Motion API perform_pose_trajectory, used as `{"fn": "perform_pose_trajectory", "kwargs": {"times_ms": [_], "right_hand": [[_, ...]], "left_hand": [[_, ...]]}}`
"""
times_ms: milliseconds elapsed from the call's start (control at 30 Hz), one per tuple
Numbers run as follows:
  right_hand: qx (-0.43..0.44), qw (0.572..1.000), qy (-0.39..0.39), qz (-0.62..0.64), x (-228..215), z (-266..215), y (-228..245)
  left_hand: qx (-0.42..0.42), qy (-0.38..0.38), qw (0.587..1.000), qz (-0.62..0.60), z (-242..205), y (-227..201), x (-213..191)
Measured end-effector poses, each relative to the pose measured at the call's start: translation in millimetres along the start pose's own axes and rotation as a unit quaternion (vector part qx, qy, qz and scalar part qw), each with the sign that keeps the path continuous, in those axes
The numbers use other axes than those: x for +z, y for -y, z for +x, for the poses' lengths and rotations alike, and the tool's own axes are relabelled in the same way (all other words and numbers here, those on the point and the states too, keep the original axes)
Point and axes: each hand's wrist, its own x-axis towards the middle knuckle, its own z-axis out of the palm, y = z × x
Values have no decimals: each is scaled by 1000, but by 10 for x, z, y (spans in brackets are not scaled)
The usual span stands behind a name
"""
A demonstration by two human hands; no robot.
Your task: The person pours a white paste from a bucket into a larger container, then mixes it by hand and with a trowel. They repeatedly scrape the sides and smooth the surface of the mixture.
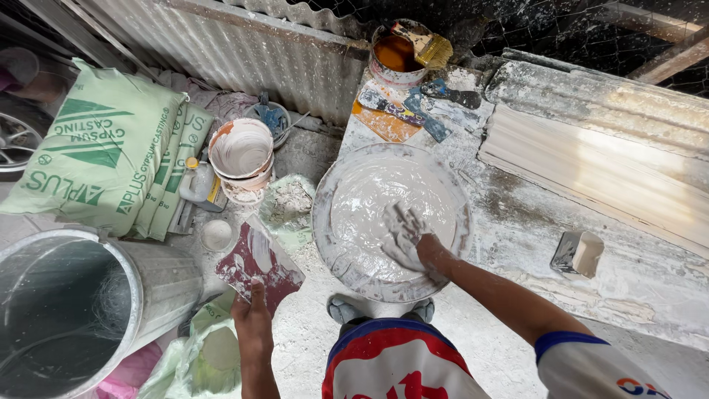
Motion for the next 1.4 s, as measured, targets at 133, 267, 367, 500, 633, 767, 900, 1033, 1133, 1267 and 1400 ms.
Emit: {"fn": "perform_pose_trajectory", "kwargs": {"times_ms": [133,267,367,500,633,767,900,1033,1133,1267,1400], "right_hand": [[-4,996,-86,10,-46,13,-7],[-1,997,77,-20,30,29,-38],[37,988,146,-17,145,52,-125],[-63,997,-14,32,367,68,-136],[-23,995,74,-60,482,144,-198],[-46,984,88,-150,520,239,-266],[-36,999,-18,-1,550,189,-241],[-37,990,90,-106,555,138,-152],[-38,971,128,-197,567,181,-158],[-49,956,154,-245,661,131,-194],[-37,999,-10,0,618,30,-56]], "left_hand": [[-16,-9,999,32,9,102,-23],[-7,-8,1000,2,-11,76,-8],[16,1,999,-46,-15,28,50],[8,-1,1000,-29,-52,34,13],[-7,0,999,-48,-42,82,13],[-7,-3,998,-55,-58,98,22],[-27,-14,999,23,-86,103,-11],[-40,-11,999,18,-108,70,-35],[-27,-4,1000,-12,-112,18,4],[-34,-1,999,6,-128,-46,64],[18,25,998,-54,-111,-59,85]]}}
